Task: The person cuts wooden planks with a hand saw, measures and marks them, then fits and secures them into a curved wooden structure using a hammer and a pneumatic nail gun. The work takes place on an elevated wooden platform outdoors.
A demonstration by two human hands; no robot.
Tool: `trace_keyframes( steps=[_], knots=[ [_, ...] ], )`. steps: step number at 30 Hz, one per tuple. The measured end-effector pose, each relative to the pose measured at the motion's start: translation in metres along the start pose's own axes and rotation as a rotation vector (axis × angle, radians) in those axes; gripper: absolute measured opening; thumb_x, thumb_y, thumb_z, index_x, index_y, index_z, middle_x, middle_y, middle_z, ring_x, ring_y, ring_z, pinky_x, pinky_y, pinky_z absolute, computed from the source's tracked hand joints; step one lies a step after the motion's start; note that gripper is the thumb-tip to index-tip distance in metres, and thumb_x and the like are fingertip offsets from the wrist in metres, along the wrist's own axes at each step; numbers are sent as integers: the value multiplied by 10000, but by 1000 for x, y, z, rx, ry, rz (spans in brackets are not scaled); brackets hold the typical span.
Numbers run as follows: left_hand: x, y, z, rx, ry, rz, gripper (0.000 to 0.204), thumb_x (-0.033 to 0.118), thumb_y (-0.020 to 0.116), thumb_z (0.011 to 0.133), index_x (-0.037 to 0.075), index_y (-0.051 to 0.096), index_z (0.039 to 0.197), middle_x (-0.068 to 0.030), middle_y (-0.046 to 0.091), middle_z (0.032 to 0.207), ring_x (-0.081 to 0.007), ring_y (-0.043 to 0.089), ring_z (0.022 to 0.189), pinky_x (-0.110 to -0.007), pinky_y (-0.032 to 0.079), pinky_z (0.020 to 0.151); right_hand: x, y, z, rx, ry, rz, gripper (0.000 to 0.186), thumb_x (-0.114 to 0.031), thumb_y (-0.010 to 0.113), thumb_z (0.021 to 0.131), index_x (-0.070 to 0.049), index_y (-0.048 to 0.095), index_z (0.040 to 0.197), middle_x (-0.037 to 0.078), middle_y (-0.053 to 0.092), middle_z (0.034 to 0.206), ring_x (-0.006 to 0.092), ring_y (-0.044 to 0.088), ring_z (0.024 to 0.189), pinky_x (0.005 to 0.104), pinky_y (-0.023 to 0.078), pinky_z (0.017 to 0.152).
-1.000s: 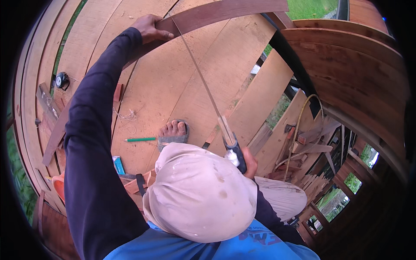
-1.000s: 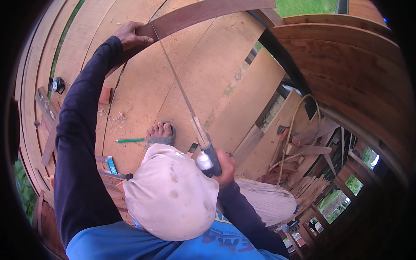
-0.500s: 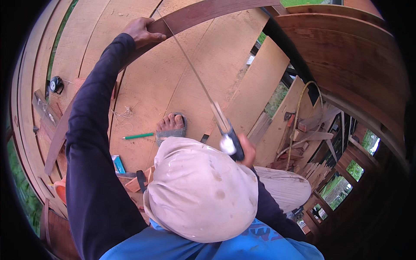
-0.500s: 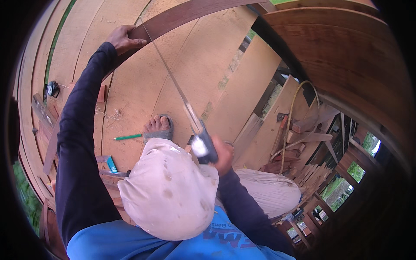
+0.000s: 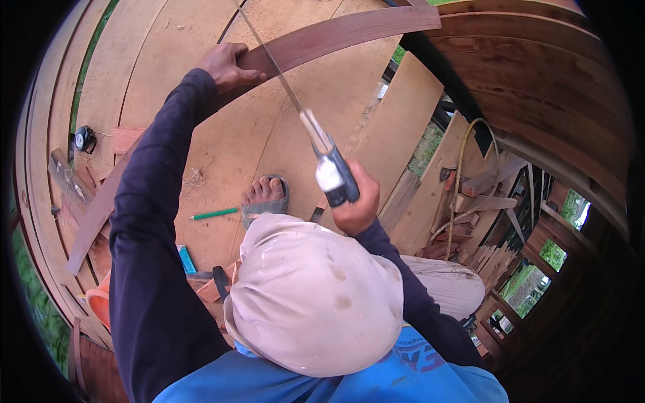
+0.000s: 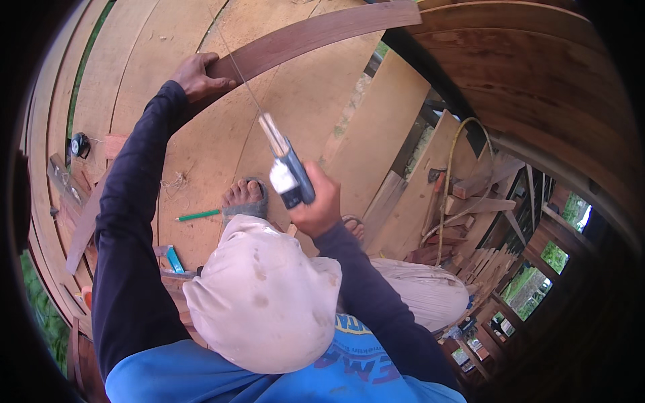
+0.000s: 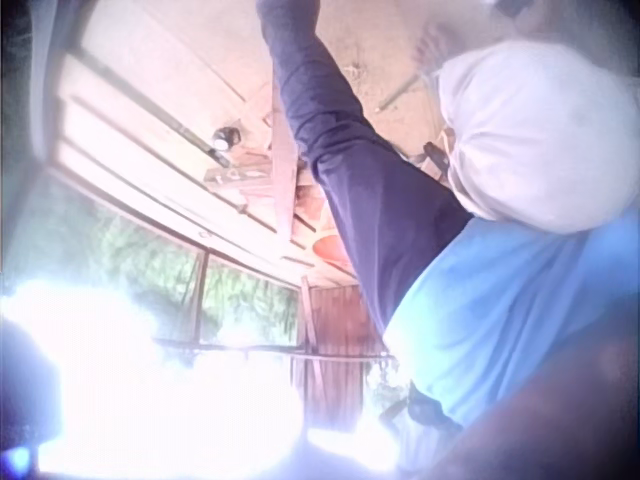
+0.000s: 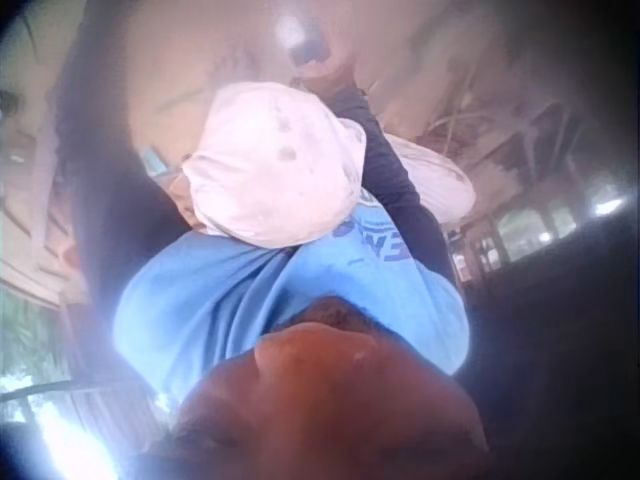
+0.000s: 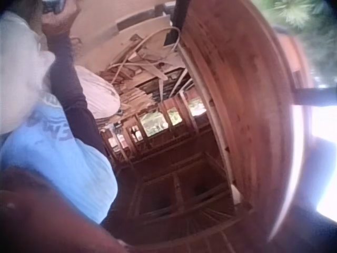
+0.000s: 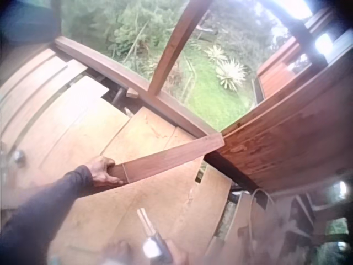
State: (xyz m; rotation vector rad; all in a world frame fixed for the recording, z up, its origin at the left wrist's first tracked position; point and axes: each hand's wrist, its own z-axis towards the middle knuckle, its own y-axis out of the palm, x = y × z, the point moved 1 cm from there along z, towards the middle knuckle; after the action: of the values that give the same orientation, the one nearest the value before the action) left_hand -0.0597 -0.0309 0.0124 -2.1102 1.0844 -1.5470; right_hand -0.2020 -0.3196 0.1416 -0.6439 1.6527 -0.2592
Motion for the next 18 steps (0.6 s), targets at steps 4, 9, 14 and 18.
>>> trace_keyframes(
  steps=[4, 9, 14, 18],
  knots=[
    [-1, -10, -6, 119, -20, 75, 735, 575, 826, 633, -6, 630, 1039, -193, 689, 874, -339, 687, 845, -404, 531, 785, -10, 14, 25, 3, -48, 27, 164, -121, 661, 803, -5, 565, 869, 100, 545, 626, 152, 545, 535, 303, 448, 523],
    [6, 18, -28, 334, -21, 404, 743, 424, 844, 641, 53, 479, 1172, -197, 632, 1068, -377, 631, 1022, -444, 511, 844, 3, 29, 33, 45, -85, 49, 162, -108, 659, 791, -2, 560, 863, 107, 535, 620, 178, 535, 515, 314, 446, 517],
    [-6, 28, -23, 350, -159, 352, 456, 174, 691, 662, 58, 498, 1058, -202, 644, 1014, -400, 630, 965, -468, 511, 801, 13, 29, 26, 19, -70, -11, 194, -171, 693, 868, -2, 599, 877, 48, 518, 630, 93, 476, 586, 275, 411, 542],
    [-22, -1, -22, 363, -262, 272, 424, 176, 678, 660, 58, 522, 1037, -211, 650, 989, -414, 633, 937, -469, 515, 790, 25, -30, -50, -52, -120, -106, 200, -124, 694, 804, -17, 640, 964, 101, 622, 675, 158, 612, 592, 294, 488, 578]
  ],
)
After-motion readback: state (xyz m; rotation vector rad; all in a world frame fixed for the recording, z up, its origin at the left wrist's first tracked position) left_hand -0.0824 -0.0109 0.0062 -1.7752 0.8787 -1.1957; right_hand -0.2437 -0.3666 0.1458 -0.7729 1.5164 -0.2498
